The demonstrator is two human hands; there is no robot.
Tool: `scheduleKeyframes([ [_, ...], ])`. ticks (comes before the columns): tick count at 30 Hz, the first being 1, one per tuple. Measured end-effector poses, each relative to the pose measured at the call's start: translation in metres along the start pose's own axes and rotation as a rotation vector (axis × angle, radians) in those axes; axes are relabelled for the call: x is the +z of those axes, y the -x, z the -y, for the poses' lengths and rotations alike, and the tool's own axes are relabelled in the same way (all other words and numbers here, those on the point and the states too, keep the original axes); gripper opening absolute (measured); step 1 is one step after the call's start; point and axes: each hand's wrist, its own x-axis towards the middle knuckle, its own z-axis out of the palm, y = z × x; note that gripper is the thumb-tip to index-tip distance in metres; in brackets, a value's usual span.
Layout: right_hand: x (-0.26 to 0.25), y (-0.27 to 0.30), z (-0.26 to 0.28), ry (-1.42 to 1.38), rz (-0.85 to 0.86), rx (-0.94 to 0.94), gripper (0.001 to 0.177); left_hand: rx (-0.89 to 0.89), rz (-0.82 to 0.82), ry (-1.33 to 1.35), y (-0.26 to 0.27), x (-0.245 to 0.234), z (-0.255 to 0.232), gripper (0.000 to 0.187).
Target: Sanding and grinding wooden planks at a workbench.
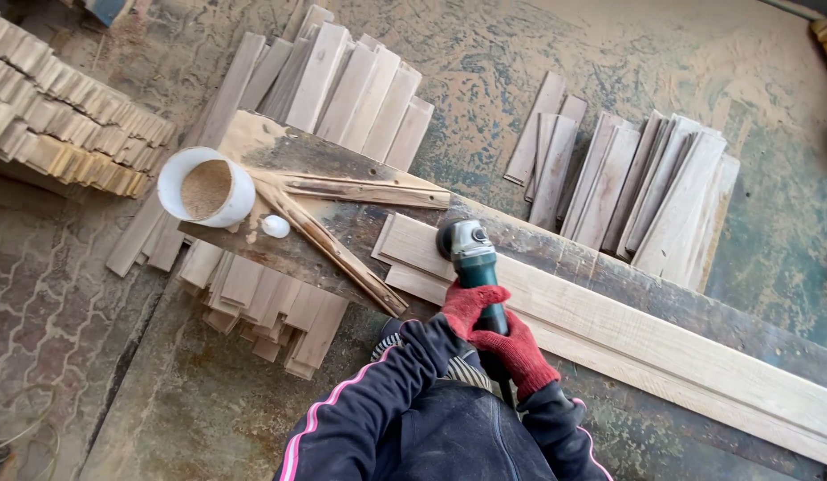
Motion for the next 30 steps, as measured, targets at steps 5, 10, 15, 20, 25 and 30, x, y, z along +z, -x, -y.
scheduleKeyframes([
  [5, 0.037, -0.005, 0.026, 0.334, 0.143, -0.022, 0.070, 0.067, -0.101, 0.051, -0.016, -0.040, -0.020, 0.070],
  [10, 0.054, -0.008, 0.038, 0.305, 0.210, -0.031, 0.074, 0.061, -0.168, 0.087, -0.002, -0.064, -0.047, 0.066],
  [15, 0.034, -0.014, 0.022, 0.320, 0.220, -0.037, 0.072, 0.043, -0.202, 0.060, 0.020, -0.046, -0.039, 0.063],
  [20, -0.033, 0.016, 0.009, 0.200, 0.148, 0.029, 0.076, 0.014, -0.122, 0.009, 0.012, 0.002, 0.018, 0.062],
  [25, -0.108, -0.001, -0.075, 0.056, -0.005, 0.044, 0.074, -0.039, 0.017, -0.157, -0.013, 0.066, 0.100, 0.060],
  [30, -0.189, 0.001, -0.152, -0.157, -0.213, 0.067, 0.071, -0.096, 0.187, -0.203, -0.017, 0.149, 0.188, 0.055],
])
